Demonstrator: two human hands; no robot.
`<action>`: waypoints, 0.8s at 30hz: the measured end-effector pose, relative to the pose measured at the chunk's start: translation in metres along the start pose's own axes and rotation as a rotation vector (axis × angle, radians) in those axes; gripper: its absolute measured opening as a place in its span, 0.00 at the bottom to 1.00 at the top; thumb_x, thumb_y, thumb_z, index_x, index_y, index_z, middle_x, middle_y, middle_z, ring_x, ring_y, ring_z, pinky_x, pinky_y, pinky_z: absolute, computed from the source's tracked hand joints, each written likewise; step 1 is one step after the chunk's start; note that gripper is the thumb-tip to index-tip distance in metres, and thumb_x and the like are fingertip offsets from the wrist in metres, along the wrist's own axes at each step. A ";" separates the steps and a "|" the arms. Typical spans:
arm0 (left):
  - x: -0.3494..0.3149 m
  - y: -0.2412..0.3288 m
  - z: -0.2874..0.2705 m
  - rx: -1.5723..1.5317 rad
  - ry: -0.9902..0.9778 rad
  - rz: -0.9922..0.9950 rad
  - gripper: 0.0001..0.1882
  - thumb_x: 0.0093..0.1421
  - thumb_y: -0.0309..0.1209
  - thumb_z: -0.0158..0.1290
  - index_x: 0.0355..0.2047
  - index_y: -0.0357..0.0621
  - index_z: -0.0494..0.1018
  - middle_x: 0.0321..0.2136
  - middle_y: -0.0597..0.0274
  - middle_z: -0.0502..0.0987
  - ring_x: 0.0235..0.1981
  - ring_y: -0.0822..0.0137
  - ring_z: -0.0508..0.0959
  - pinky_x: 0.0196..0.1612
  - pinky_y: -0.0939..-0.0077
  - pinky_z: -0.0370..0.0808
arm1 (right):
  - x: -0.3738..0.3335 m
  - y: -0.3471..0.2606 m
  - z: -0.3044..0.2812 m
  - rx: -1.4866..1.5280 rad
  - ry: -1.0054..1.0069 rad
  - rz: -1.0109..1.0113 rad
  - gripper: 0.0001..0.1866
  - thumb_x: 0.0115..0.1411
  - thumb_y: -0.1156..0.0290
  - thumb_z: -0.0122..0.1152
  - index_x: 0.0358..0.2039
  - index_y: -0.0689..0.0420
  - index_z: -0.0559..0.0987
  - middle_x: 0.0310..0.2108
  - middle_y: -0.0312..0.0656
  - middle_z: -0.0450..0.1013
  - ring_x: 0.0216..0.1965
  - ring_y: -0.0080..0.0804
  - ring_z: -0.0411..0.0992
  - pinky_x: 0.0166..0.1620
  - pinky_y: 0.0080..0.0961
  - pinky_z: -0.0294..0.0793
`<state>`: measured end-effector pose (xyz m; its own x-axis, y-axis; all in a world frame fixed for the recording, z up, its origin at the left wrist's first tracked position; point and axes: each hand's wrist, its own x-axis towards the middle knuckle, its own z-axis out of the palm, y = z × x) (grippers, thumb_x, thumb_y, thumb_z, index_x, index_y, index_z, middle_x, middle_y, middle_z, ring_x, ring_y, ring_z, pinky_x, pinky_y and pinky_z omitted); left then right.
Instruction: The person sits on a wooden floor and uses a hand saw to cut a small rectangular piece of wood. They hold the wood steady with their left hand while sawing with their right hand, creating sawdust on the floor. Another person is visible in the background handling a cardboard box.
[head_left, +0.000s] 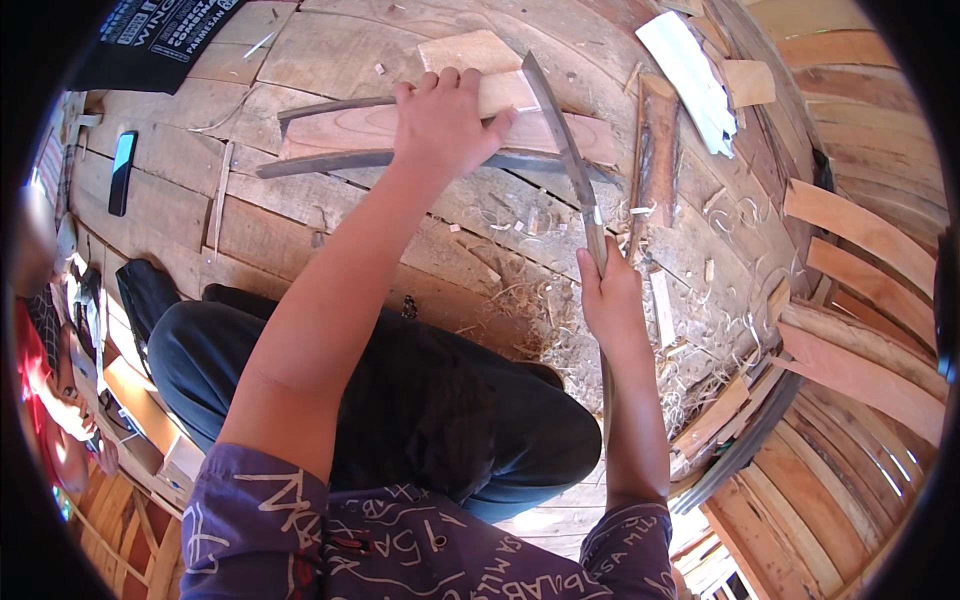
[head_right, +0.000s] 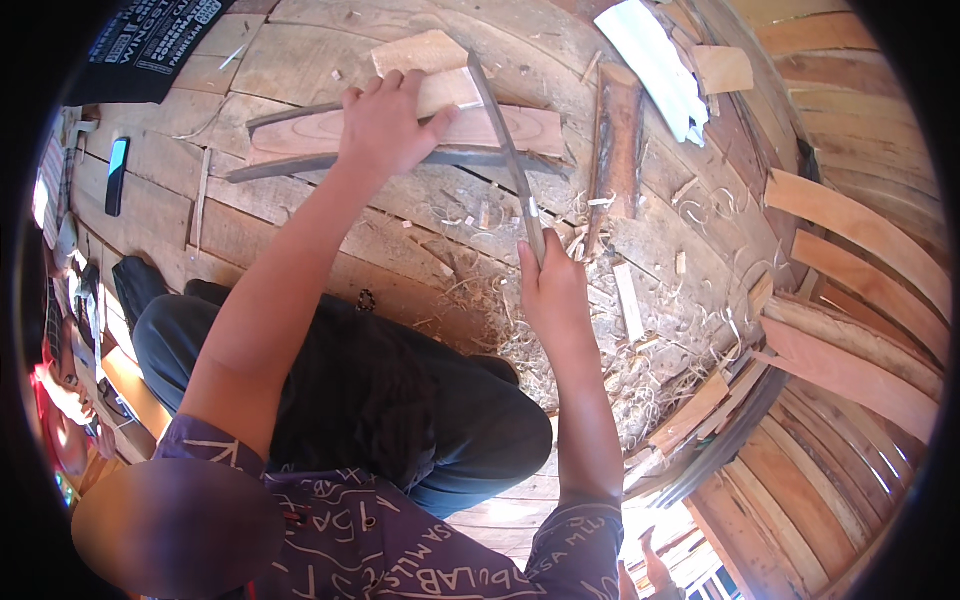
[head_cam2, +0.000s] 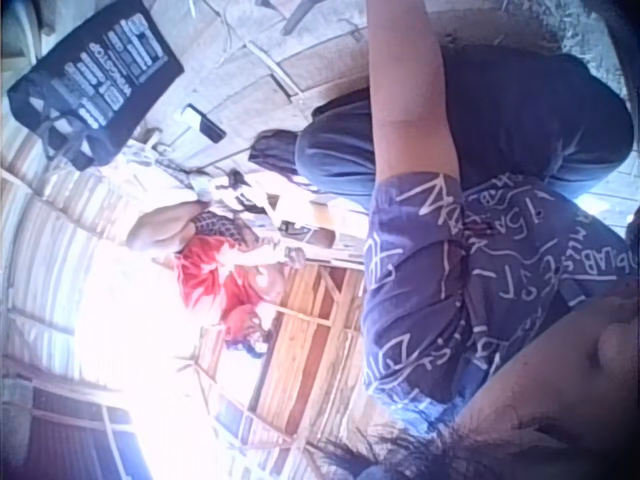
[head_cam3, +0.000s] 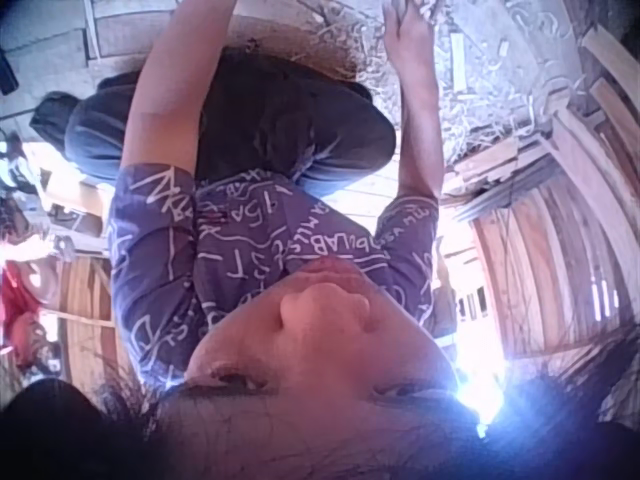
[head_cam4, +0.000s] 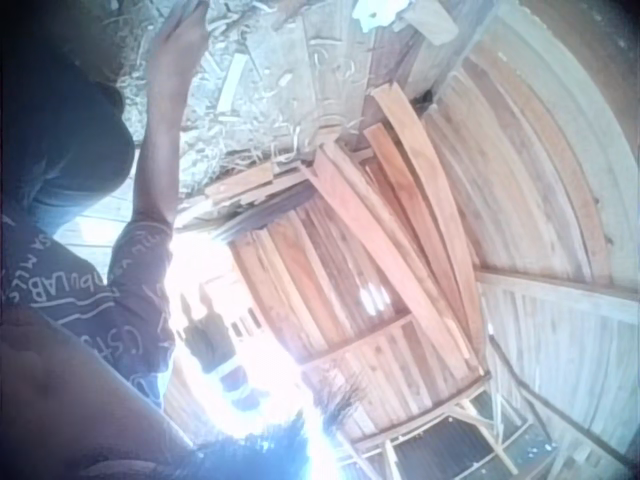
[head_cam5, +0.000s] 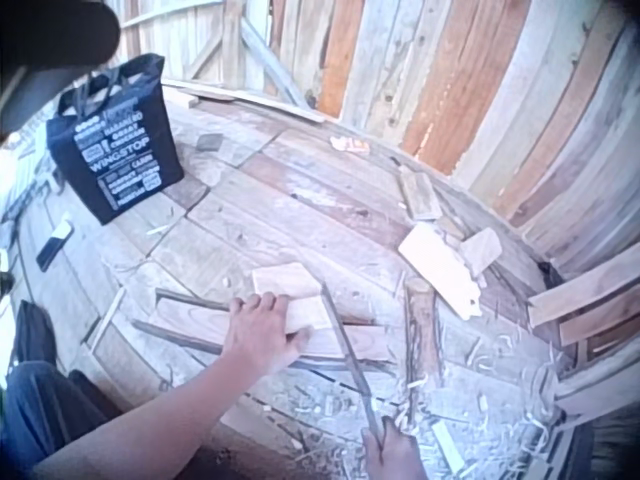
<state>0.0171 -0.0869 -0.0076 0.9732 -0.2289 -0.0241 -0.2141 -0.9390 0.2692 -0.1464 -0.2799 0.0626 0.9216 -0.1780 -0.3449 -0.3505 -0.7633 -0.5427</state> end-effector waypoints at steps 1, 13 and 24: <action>0.001 0.000 0.000 -0.001 -0.002 -0.002 0.31 0.59 0.55 0.49 0.52 0.43 0.69 0.45 0.53 0.75 0.49 0.55 0.74 0.54 0.50 0.60 | 0.004 0.000 0.001 -0.008 0.011 -0.021 0.12 0.65 0.66 0.52 0.40 0.63 0.71 0.23 0.61 0.72 0.28 0.64 0.73 0.29 0.50 0.70; -0.004 0.002 -0.001 -0.039 0.060 0.047 0.29 0.57 0.53 0.52 0.50 0.43 0.70 0.43 0.54 0.76 0.48 0.55 0.74 0.53 0.50 0.61 | 0.075 -0.018 0.019 -0.085 0.061 -0.131 0.15 0.66 0.62 0.51 0.43 0.63 0.72 0.28 0.61 0.74 0.35 0.64 0.73 0.37 0.51 0.71; -0.003 -0.002 0.000 -0.004 0.052 0.007 0.30 0.57 0.54 0.52 0.50 0.44 0.71 0.42 0.56 0.76 0.47 0.56 0.74 0.53 0.51 0.61 | -0.008 -0.009 -0.009 -0.070 -0.057 0.097 0.13 0.66 0.63 0.51 0.41 0.62 0.71 0.25 0.60 0.74 0.30 0.62 0.74 0.32 0.50 0.70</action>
<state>0.0143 -0.0844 -0.0078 0.9746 -0.2221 0.0277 -0.2212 -0.9362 0.2731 -0.1494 -0.2776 0.0774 0.8724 -0.2191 -0.4370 -0.4232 -0.7859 -0.4509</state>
